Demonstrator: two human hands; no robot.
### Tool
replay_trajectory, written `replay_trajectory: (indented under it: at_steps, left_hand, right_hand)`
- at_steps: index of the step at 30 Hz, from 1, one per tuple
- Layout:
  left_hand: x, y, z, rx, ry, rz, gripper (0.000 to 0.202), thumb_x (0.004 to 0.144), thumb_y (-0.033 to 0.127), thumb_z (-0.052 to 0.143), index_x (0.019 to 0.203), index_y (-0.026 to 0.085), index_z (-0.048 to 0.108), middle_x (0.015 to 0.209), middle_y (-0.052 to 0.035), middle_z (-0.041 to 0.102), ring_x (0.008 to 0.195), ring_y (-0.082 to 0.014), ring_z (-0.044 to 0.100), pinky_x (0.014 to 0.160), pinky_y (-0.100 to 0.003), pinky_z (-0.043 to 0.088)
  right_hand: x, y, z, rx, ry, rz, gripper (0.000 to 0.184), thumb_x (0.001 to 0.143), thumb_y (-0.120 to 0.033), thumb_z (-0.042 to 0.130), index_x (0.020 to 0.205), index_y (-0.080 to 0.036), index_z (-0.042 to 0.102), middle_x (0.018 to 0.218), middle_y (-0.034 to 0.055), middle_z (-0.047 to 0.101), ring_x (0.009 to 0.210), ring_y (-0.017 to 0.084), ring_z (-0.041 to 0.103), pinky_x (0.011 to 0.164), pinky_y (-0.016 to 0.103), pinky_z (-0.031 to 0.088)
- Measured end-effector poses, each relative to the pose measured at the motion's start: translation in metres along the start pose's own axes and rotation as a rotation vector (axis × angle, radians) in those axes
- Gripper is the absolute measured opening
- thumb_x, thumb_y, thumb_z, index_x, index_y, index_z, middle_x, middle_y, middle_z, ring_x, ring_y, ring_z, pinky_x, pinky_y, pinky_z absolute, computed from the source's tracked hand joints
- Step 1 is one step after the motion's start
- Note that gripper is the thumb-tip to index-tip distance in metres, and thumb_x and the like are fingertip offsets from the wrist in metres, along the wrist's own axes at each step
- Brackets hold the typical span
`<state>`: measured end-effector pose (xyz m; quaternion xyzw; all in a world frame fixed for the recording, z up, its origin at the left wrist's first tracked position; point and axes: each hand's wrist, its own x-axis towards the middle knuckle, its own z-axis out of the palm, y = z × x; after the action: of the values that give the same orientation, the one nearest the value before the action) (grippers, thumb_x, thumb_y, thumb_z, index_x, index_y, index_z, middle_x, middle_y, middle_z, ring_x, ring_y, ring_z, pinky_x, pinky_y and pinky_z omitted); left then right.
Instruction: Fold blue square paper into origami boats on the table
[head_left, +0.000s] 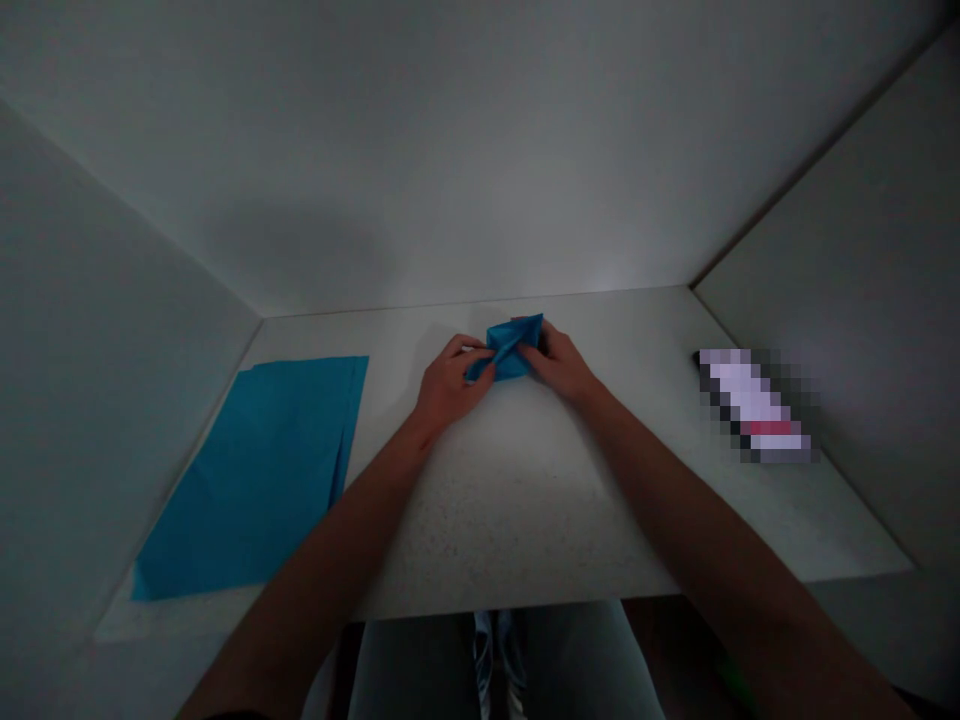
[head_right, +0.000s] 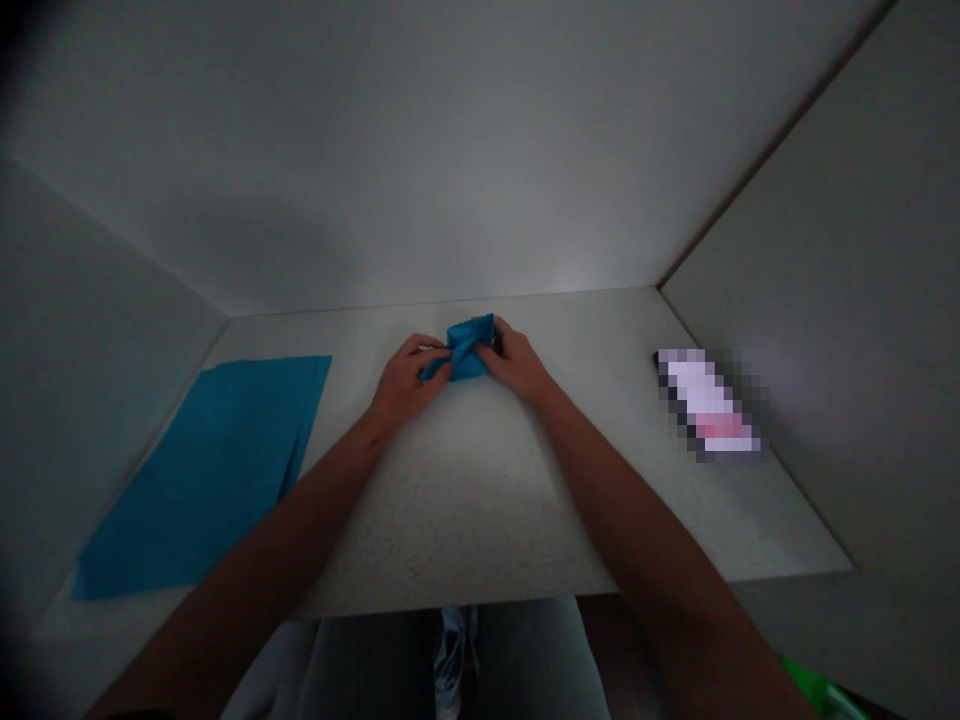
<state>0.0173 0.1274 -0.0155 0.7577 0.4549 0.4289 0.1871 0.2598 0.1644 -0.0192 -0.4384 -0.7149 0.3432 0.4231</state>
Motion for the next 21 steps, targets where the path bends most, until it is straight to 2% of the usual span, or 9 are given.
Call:
replay_trajectory:
  at_steps: [3,5,8,11,13,15,18,21]
  left_hand:
    - [0.001,-0.004,0.000,-0.138,-0.093,0.079,0.024,0.106,0.040,0.069,0.116,0.029,0.088,0.143,-0.0118,0.070,0.119,-0.0253,0.075,0.102,-0.044,0.066]
    - [0.004,-0.008,-0.002,-0.247,-0.097,0.069,0.031,0.109,0.048,0.065,0.117,0.029,0.088,0.156,-0.0126,0.064,0.132,-0.0284,0.071,0.115,-0.050,0.061]
    - [0.008,-0.014,-0.008,-0.393,-0.104,0.010,0.042,0.109,0.058,0.062,0.123,0.029,0.088,0.170,-0.0112,0.055,0.144,-0.0323,0.066,0.123,-0.053,0.055]
    - [0.011,-0.015,-0.014,-0.519,-0.188,0.017,0.051,0.113,0.061,0.048,0.123,0.031,0.089,0.164,-0.0093,0.063,0.149,-0.0341,0.063,0.126,-0.055,0.052]
    - [0.012,-0.013,-0.015,-0.532,-0.229,0.015,0.052,0.114,0.059,0.045,0.120,0.032,0.089,0.151,-0.0096,0.073,0.142,-0.0327,0.068,0.122,-0.055,0.054]
    - [0.012,-0.009,-0.013,-0.460,-0.192,-0.018,0.040,0.110,0.056,0.058,0.116,0.030,0.089,0.133,-0.0106,0.078,0.125,-0.0294,0.074,0.111,-0.050,0.059]
    - [0.010,-0.005,-0.006,-0.328,-0.076,-0.058,0.025,0.096,0.046,0.082,0.109,0.026,0.086,0.110,-0.0085,0.077,0.099,-0.0226,0.074,0.090,-0.039,0.062]
    - [0.008,-0.003,-0.003,-0.295,0.003,-0.073,0.025,0.088,0.042,0.091,0.101,0.024,0.081,0.102,-0.0059,0.074,0.089,-0.0194,0.071,0.081,-0.035,0.059]
  right_hand:
    - [0.000,0.000,-0.003,0.065,-0.031,-0.034,0.060,0.101,-0.048,0.065,0.154,-0.021,0.065,0.130,0.0115,0.080,0.113,0.030,0.075,0.103,0.048,0.061]
    - [-0.001,-0.001,-0.003,0.098,-0.071,-0.024,0.065,0.102,-0.046,0.063,0.162,-0.022,0.061,0.136,0.0117,0.079,0.121,0.031,0.075,0.109,0.051,0.060]
    - [-0.003,-0.004,-0.001,0.125,-0.126,0.013,0.068,0.104,-0.048,0.060,0.168,-0.024,0.058,0.135,0.0104,0.080,0.121,0.031,0.076,0.108,0.052,0.061]
    - [-0.003,-0.007,0.000,0.092,-0.181,0.020,0.064,0.107,-0.051,0.055,0.165,-0.024,0.063,0.131,0.0101,0.082,0.115,0.032,0.077,0.102,0.051,0.063]
    - [-0.002,-0.008,0.000,0.036,-0.216,-0.018,0.062,0.108,-0.052,0.054,0.161,-0.023,0.067,0.133,0.0105,0.082,0.113,0.032,0.077,0.101,0.050,0.062]
    - [-0.002,-0.009,0.002,-0.006,-0.238,-0.066,0.063,0.106,-0.051,0.056,0.162,-0.023,0.065,0.135,0.0106,0.081,0.108,0.030,0.077,0.097,0.047,0.062]
    - [-0.005,-0.009,0.008,-0.026,-0.289,-0.102,0.079,0.099,-0.041,0.065,0.174,-0.023,0.047,0.123,0.0086,0.082,0.086,0.022,0.071,0.081,0.037,0.059]
    - [-0.009,-0.011,0.015,-0.020,-0.314,-0.116,0.096,0.094,-0.034,0.071,0.181,-0.024,0.032,0.101,0.0026,0.077,0.072,0.017,0.061,0.069,0.030,0.050]
